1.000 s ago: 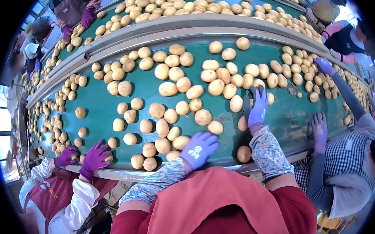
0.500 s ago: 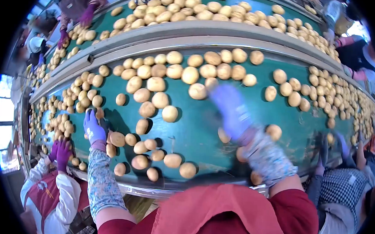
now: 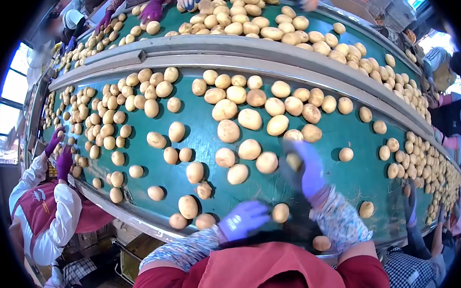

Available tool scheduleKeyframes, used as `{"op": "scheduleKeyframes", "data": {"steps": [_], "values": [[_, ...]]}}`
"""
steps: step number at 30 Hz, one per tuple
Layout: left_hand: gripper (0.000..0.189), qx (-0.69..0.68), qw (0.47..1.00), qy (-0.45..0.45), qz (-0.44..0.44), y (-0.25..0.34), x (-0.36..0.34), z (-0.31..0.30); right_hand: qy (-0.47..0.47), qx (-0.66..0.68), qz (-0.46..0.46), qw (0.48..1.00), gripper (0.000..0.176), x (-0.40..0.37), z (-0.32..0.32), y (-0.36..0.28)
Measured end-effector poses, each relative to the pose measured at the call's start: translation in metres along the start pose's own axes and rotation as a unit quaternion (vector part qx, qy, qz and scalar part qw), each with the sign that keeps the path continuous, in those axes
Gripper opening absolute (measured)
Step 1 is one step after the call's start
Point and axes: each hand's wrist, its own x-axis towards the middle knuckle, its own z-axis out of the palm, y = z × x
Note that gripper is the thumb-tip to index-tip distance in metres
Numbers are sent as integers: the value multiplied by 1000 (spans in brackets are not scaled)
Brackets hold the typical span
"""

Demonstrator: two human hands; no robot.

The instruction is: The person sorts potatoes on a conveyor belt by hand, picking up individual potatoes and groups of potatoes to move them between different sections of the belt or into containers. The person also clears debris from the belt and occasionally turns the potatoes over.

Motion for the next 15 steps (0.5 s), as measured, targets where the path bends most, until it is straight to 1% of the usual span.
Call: {"op": "scheduleKeyframes", "data": {"steps": [1, 2, 3, 4, 5, 6, 7, 8, 9, 10, 11, 12, 13, 14, 15], "values": [[48, 54, 996, 7, -72, -5, -8, -21, 14, -49, -54, 997, 37, 30, -3, -23], [49, 101, 990, 76, -60, -22, -23, -35, 47, -3, -21, 999, 34, 63, 4, -42], [50, 150, 985, 47, -69, -31, -38, -68, -3, 18, 15, 1000, 37, 93, 12, -37], [49, 191, 975, 47, -107, -44, -51, -91, -52, 35, 54, 997, 39, 122, 20, -33], [47, 229, 960, 36, -159, -57, -60, -116, -97, -57, 78, 991, 39, 154, 38, -23], [43, 268, 932, 109, -219, -73, -75, -133, -87, -205, 70, 972, 40, 181, 68, -4], [40, 296, 911, 145, -248, -79, -95, -159, -153, -280, 101, 942, 45, 203, 100, 26], [40, 378, 864, 205, -260, -80, -106, -177, -136, -330, 115, 927, 47, 208, 121, 19], [42, 349, 853, 265, -283, -94, -123, -194, -123, -378, 131, 908, 50, 212, 140, 13], [39, 387, 823, 294, -294, -101, -137, -208, -177, -386, 125, 897, 53, 217, 145, 13], [37, 413, 801, 299, -313, -102, -128, -225, -168, -370, 151, 901, 49, 217, 146, 1], [35, 392, 811, 303, -312, -104, -113, -248, -229, -378, 155, 883, 47, 217, 132, -38], [38, 396, 795, 344, -303, -125, -108, -251, -285, -385, 159, 863, 44, 217, 122, -68], [39, 395, 803, 352, -274, -138, -85, -261, -329, -378, 87, 861, 40, 225, 130, -43], [40, 390, 820, 343, -240, -148, -64, -274, -347, -381, 90, 852, 41, 235, 140, -20]]}}
